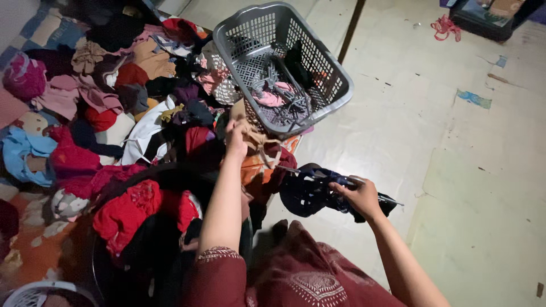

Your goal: The person picks up small clothing items from a pile and places them onto a multi-clip hanger. They continue adding items to the hanger until it is full, then walk to a closet and hang the hanger on a rod.

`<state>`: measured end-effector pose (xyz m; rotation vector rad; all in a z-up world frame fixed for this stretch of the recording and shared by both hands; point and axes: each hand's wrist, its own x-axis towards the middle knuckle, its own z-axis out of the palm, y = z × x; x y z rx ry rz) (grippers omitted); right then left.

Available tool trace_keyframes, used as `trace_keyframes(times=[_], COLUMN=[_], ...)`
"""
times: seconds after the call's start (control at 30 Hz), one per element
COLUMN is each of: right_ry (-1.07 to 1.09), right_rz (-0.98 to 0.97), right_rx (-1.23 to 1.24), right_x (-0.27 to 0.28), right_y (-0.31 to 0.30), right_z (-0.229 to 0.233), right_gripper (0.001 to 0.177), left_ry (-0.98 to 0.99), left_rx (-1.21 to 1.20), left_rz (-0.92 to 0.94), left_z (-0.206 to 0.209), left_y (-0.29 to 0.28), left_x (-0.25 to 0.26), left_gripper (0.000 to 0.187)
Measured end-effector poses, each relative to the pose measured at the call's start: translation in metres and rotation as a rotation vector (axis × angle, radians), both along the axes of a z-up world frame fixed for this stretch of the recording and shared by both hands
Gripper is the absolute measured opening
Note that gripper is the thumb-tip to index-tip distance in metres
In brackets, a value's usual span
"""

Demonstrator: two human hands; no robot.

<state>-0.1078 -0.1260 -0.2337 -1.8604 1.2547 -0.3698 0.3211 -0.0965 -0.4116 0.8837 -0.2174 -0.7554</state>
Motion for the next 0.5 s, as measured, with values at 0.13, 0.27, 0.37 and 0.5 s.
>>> trace_keyframes(times=[0.13, 0.27, 0.37, 0.5], right_ry=[-0.067, -0.008, -0.055, -0.041], right_rz=[-0.007, -0.073, -0.018, -0.126], right_rx=[0.008, 0.103, 0.003, 0.099], right_x=[-0.023, -0.055, -0.082, -0.119], right_y=[0.004, 0.012, 0.017, 0.024], right_z=[0.007, 0.011, 0.007, -0.003], right_gripper=[0.037, 0.041, 0.044, 0.040], left_ry=[-0.038, -0.150, -0.184, -0.327], left_rx=[-0.038, -0.194, -0.189, -0.229], left_rz=[-0.181, -0.337, -0.421, -0.478], left_z=[0.086, 0.172, 0.222, 0.273], left_y=[0.006, 0.018, 0.026, 0.039], left_x=[-0.021, -0.066, -0.102, -0.151], left_gripper=[0.023, 0.027, 0.039, 0.037])
